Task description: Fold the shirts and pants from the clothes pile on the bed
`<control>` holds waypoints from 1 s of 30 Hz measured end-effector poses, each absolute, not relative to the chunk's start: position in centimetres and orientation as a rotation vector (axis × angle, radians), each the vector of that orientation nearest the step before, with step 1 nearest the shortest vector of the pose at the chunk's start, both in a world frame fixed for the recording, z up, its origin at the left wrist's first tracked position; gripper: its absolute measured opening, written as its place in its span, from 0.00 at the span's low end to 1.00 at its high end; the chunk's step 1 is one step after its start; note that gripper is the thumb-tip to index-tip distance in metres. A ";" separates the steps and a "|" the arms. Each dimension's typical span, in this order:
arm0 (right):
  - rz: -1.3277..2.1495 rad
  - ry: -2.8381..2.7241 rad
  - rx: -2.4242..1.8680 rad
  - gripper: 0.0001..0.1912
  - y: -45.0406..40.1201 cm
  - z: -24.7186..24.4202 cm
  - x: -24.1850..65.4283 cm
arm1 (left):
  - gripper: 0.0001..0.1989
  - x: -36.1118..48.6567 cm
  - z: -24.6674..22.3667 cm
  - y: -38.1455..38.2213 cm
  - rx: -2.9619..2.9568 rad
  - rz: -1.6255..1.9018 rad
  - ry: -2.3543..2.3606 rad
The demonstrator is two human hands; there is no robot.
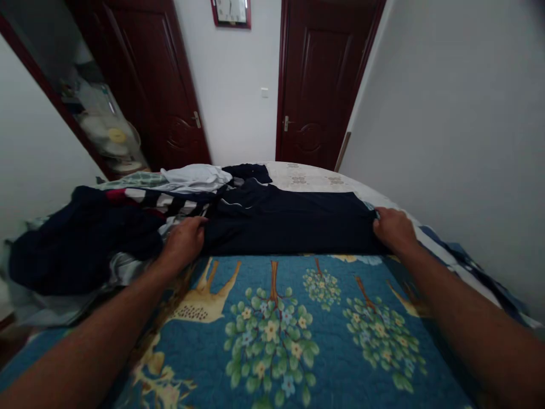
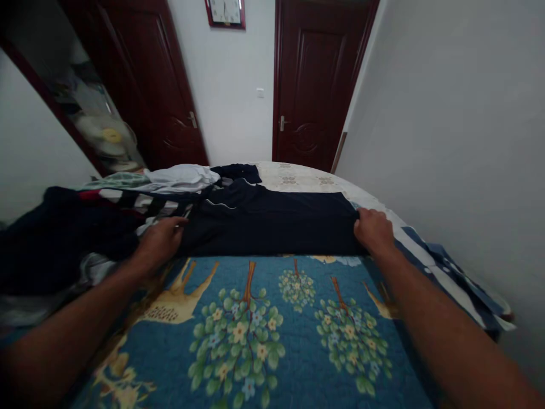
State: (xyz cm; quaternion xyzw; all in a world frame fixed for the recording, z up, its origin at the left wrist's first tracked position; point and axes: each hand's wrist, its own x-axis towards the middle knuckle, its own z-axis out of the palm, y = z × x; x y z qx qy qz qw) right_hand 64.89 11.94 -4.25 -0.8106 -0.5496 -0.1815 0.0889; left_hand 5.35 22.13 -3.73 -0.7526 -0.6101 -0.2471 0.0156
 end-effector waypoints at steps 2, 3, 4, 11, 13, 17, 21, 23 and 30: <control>-0.587 -1.725 -2.379 0.22 10.4 -5.3 63.8 | 0.18 4.7 -4.1 19.7 -2.349 -0.682 -1.905; -0.587 -1.774 -2.353 0.22 9.5 -5.9 63.2 | 0.18 4.5 -4.0 18.6 -2.350 -0.646 -1.921; -0.578 -1.823 -2.324 0.22 8.7 -6.5 62.6 | 0.19 4.3 -4.0 17.7 -2.350 -0.615 -1.933; -0.604 -2.052 -2.210 0.23 3.6 -9.1 61.5 | 0.22 4.2 -3.9 15.0 -2.249 -0.441 -2.062; -0.657 -2.073 -2.229 0.21 3.1 -9.1 61.8 | 0.21 4.0 -4.0 15.0 -2.191 -0.425 -2.147; -0.668 -2.020 -2.343 0.21 3.2 -9.0 62.1 | 0.20 3.7 -4.1 15.6 -2.230 -0.540 -2.263; -0.500 -1.834 -2.465 0.23 3.8 -9.2 62.0 | 0.17 3.7 -4.4 16.1 -2.344 -0.903 -2.457; -0.455 -1.735 -2.456 0.22 3.9 -9.4 62.1 | 0.19 4.0 -4.6 16.3 -2.292 -1.200 -2.637; -0.435 -1.660 -2.363 0.19 2.8 -9.4 62.3 | 0.17 3.6 -4.3 15.6 -2.079 -1.624 -2.845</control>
